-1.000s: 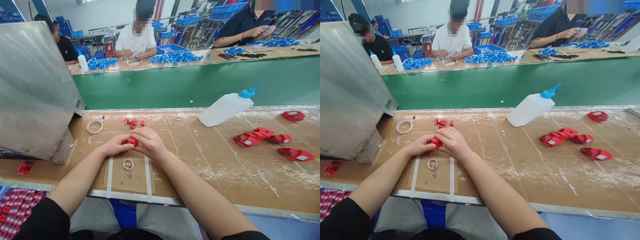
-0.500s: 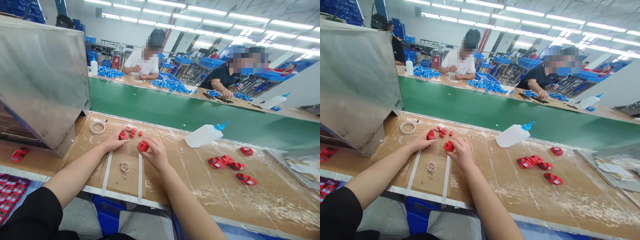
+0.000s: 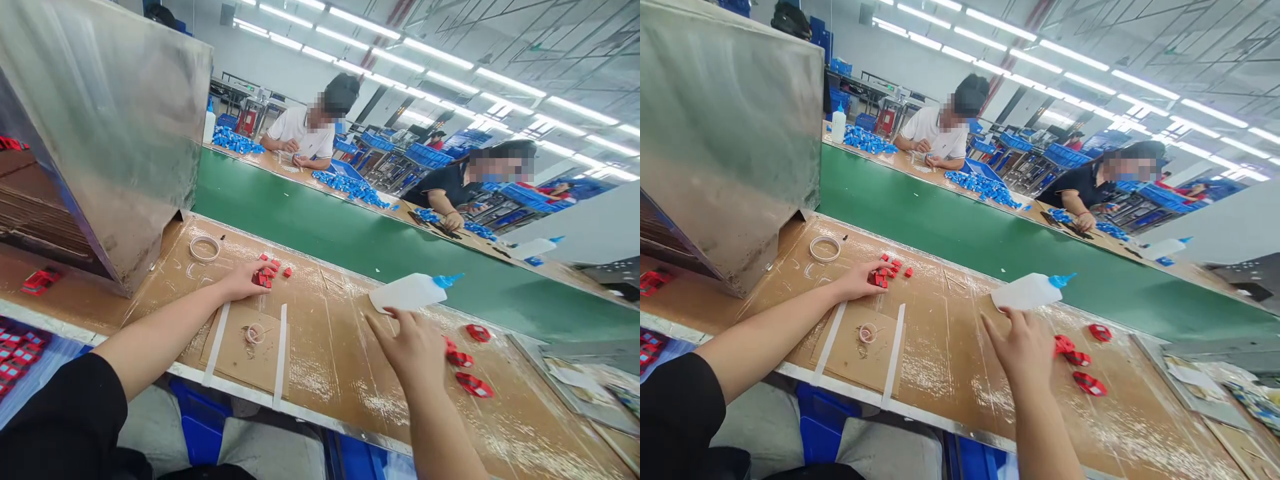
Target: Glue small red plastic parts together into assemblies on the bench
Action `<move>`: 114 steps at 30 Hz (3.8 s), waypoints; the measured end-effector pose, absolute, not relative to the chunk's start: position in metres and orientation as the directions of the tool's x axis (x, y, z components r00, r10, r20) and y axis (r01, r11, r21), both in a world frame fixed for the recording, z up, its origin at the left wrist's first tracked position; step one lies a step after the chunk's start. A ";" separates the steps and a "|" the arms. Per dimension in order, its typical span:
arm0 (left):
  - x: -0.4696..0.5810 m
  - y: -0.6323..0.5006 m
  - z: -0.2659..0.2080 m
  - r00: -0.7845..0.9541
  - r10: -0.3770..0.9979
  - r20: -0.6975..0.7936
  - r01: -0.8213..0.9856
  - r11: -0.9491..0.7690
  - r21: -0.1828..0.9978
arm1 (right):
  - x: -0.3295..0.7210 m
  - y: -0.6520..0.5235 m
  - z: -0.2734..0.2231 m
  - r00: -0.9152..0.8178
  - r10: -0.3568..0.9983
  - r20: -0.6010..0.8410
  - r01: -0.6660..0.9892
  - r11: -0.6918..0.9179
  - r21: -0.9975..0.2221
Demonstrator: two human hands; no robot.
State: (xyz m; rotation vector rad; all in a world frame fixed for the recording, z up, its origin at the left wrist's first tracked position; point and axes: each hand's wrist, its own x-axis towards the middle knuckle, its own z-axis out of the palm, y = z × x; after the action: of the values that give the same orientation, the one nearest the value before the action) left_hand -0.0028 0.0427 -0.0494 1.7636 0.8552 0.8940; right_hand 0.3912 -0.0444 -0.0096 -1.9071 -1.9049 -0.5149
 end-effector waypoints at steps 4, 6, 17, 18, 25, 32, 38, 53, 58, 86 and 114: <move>-0.005 0.042 -0.046 0.503 0.846 0.175 0.176 -0.298 0.938 | 0.289 -0.017 0.003 -0.214 0.868 0.447 0.769 0.432 -0.471; -0.005 0.042 -0.045 0.485 0.853 0.195 0.168 -0.309 0.936 | 0.249 -0.010 -0.003 -0.392 0.805 0.446 0.648 0.586 -0.487; 0.004 0.046 -0.045 0.445 0.889 0.112 0.180 -0.211 0.961 | 0.211 -0.022 -0.023 -0.853 0.490 0.181 0.264 0.703 -0.660; 0.004 0.045 -0.044 0.454 0.884 0.111 0.185 -0.215 0.959 | 0.210 -0.022 -0.023 -0.848 0.496 0.187 0.257 0.694 -0.673; 0.005 0.041 -0.036 0.474 0.876 0.091 0.270 -0.243 0.932 | 0.217 -0.020 -0.035 -0.670 0.646 0.367 0.182 0.622 -0.762; 0.007 0.034 -0.030 0.526 0.849 0.045 0.474 -0.337 0.814 | 0.218 -0.009 -0.036 -0.085 0.881 0.466 0.347 0.465 -0.815; 0.007 0.034 -0.030 0.529 0.847 0.049 0.484 -0.349 0.802 | 0.215 -0.003 -0.039 -0.113 0.903 0.414 0.415 0.421 -0.806; 0.006 0.036 -0.033 0.516 0.856 0.026 0.465 -0.305 0.831 | 0.215 0.001 -0.042 -0.092 0.911 0.402 0.440 0.399 -0.804; 0.007 0.036 -0.032 0.513 0.857 0.039 0.466 -0.316 0.826 | 0.214 0.000 -0.040 -0.105 0.927 0.359 0.440 0.367 -0.820; 0.006 0.034 -0.030 0.515 0.856 0.035 0.463 -0.313 0.829 | 0.216 0.001 -0.037 -0.071 0.898 0.434 0.500 0.409 -0.764; 0.003 0.037 -0.037 0.448 0.891 0.078 0.270 -0.218 0.938 | 0.246 0.042 -0.068 -0.182 0.905 0.385 0.782 0.371 -0.501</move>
State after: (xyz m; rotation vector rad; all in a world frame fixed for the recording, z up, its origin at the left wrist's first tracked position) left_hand 0.0031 0.0367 -0.0372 1.7324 1.0038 0.8043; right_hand 0.2460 0.0416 -0.0684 -1.4514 -2.0037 0.2504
